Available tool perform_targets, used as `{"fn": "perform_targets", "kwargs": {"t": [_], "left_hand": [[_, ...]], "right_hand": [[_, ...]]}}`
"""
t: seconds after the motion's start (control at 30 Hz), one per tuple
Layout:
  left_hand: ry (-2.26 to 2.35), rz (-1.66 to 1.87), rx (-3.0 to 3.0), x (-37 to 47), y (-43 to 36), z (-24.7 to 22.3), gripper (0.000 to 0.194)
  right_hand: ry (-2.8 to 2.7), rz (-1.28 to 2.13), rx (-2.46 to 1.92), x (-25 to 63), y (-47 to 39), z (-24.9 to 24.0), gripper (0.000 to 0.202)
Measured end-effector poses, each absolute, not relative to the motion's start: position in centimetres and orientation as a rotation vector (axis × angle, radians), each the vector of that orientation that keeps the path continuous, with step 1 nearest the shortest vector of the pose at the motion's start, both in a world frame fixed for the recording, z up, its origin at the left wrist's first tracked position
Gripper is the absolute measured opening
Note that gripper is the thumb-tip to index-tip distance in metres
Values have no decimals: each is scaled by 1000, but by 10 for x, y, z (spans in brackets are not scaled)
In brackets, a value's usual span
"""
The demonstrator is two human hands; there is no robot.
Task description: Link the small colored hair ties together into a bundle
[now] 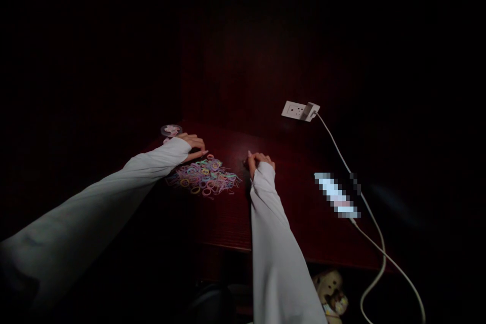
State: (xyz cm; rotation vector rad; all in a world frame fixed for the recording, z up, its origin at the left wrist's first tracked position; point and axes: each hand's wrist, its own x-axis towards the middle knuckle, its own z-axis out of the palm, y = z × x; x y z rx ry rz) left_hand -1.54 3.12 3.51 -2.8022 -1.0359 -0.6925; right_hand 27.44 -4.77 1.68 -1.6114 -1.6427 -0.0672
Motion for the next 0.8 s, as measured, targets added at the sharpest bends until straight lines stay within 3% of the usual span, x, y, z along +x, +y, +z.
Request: {"fn": "perform_targets", "kwargs": {"t": [0.17, 0.37, 0.57, 0.8], "left_hand": [[-906, -584, -3035, -14, 24, 35, 28], [-789, -510, -3105, -19, 15, 40, 49], [-803, -665, -3111, -23, 17, 25, 77], [-857, -479, -3121, -32, 21, 5, 80]], "right_hand": [[-1959, 157, -1332, 246, -45, 7, 27], [-2034, 251, -1279, 235, -53, 9, 14], [-2097, 229, -1282, 223, -61, 12, 20], [-2303, 60, -1188, 207, -74, 8, 59]]}}
